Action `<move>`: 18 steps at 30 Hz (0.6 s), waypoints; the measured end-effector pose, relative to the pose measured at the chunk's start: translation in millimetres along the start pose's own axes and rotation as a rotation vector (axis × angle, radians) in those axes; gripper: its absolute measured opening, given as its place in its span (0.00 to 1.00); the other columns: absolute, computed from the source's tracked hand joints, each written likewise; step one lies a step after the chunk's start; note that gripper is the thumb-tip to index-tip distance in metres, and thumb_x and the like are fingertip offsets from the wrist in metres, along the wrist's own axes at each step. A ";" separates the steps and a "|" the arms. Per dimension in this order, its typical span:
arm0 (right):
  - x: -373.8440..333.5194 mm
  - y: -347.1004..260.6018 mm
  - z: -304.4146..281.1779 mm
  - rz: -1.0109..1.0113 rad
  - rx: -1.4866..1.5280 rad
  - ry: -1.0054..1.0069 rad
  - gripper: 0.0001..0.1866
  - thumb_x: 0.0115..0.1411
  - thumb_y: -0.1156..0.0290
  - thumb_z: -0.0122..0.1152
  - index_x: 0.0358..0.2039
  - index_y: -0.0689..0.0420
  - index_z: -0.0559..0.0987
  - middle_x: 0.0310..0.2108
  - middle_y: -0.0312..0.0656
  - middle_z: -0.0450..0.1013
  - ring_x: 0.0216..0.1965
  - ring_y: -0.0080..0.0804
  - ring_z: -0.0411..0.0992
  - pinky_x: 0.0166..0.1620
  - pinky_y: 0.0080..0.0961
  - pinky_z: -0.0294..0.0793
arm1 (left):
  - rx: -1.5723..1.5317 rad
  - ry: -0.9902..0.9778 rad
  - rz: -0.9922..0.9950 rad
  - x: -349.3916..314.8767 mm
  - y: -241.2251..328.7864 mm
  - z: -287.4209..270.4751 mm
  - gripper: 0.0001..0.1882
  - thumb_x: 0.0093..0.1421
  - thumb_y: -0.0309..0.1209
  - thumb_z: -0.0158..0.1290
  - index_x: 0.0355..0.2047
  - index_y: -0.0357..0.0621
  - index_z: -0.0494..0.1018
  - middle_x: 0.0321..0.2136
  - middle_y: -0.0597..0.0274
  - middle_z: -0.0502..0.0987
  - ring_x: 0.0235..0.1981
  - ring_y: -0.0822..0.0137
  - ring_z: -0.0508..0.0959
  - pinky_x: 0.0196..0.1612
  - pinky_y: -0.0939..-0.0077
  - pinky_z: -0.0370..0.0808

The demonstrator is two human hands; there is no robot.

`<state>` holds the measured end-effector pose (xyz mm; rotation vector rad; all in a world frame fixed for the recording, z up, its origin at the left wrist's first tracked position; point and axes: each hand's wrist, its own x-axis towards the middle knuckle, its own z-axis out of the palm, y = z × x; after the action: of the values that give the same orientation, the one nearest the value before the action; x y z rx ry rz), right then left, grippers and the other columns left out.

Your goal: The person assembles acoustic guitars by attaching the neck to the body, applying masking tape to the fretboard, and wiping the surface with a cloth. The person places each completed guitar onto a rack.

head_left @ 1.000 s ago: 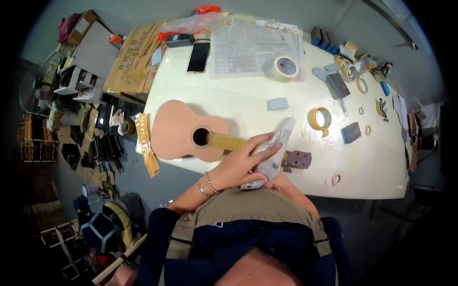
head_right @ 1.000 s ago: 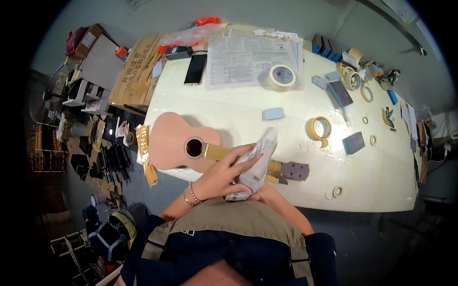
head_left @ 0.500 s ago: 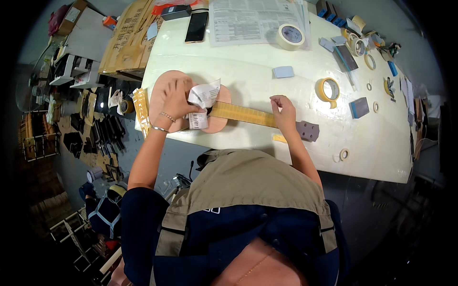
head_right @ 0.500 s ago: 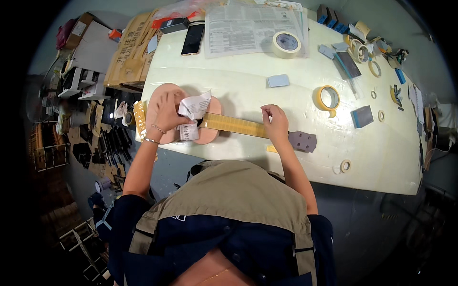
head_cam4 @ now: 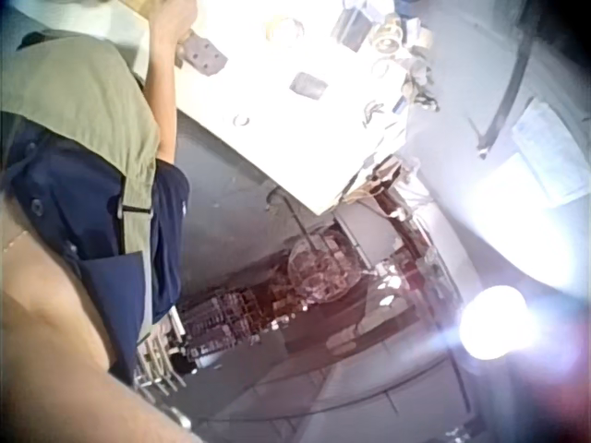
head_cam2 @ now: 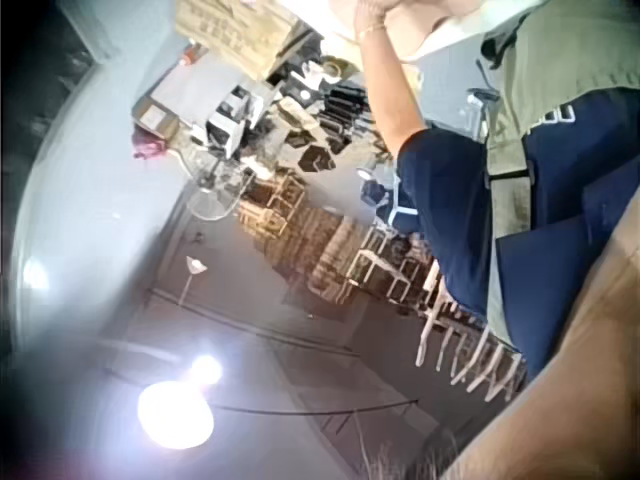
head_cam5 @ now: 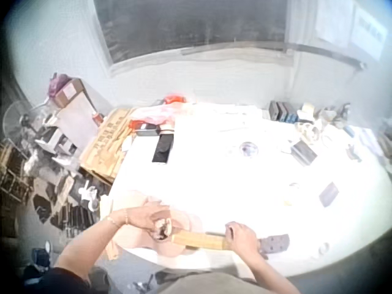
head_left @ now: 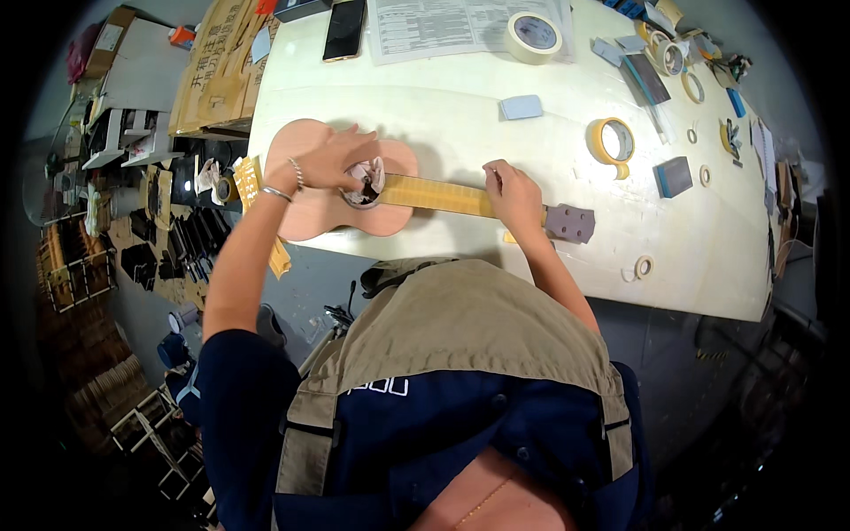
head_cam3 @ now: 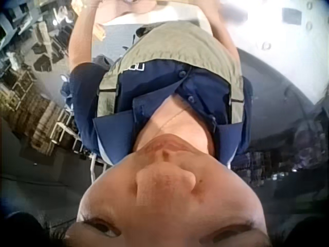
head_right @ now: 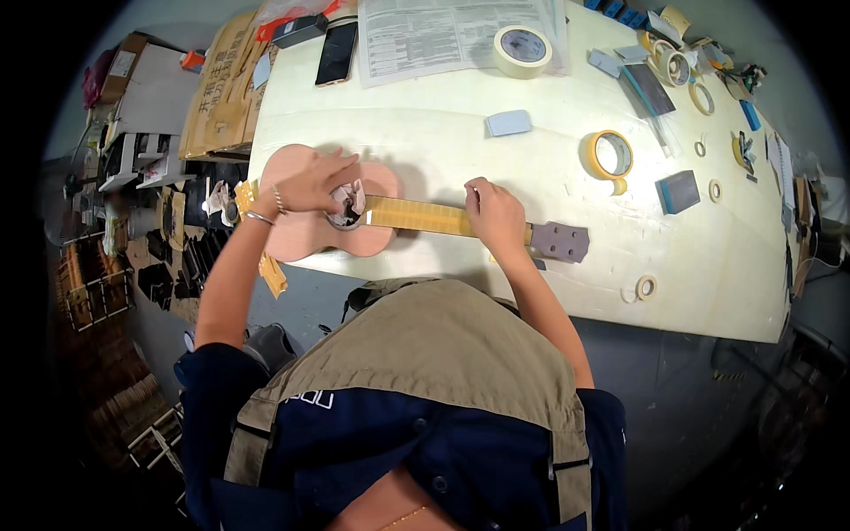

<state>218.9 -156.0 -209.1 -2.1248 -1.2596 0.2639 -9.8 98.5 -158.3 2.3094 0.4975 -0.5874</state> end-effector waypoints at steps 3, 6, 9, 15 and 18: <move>0.5 -2.9 -1.1 0.000 0.014 0.030 0.02 0.53 0.72 0.57 0.28 0.54 0.75 0.20 0.42 0.73 0.24 0.40 0.72 0.27 0.35 0.70 | 0.288 0.063 -0.199 -1.7 23.5 -10.4 0.53 0.37 0.40 0.64 0.64 0.50 0.51 0.61 0.57 0.58 0.65 0.54 0.50 0.65 0.44 0.33; 1.1 -2.8 0.3 0.007 0.001 0.039 0.02 0.52 0.72 0.57 0.27 0.54 0.75 0.20 0.42 0.73 0.24 0.39 0.72 0.26 0.34 0.70 | 0.707 0.518 -0.131 19.4 -10.1 51.8 0.51 0.36 0.31 0.62 0.63 0.50 0.52 0.57 0.60 0.61 0.64 0.54 0.52 0.64 0.41 0.39; -1.2 -0.9 -0.3 0.034 -0.006 0.032 0.02 0.52 0.72 0.57 0.27 0.54 0.75 0.20 0.41 0.73 0.24 0.39 0.72 0.27 0.33 0.70 | 0.379 0.491 0.008 -1.0 20.1 32.8 0.43 0.41 0.25 0.55 0.62 0.51 0.55 0.56 0.59 0.62 0.63 0.54 0.54 0.63 0.42 0.44; -0.8 -1.3 0.3 0.046 -0.010 0.033 0.02 0.53 0.71 0.57 0.27 0.53 0.76 0.20 0.41 0.73 0.24 0.38 0.73 0.27 0.33 0.71 | 0.329 0.476 0.293 -56.4 56.6 29.3 0.24 0.47 0.39 0.54 0.46 0.47 0.71 0.45 0.55 0.71 0.56 0.56 0.64 0.63 0.47 0.47; 0.2 -2.1 -0.6 0.053 -0.012 0.012 0.02 0.53 0.71 0.57 0.27 0.53 0.76 0.20 0.41 0.74 0.24 0.38 0.73 0.27 0.33 0.71 | 0.395 0.452 0.230 -60.9 46.7 59.6 0.15 0.50 0.40 0.54 0.35 0.46 0.73 0.38 0.57 0.75 0.50 0.60 0.70 0.62 0.50 0.50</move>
<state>217.8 -155.4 -207.2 -2.1693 -1.2027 0.2664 -52.8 13.3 -140.2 2.8437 0.3305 -0.0431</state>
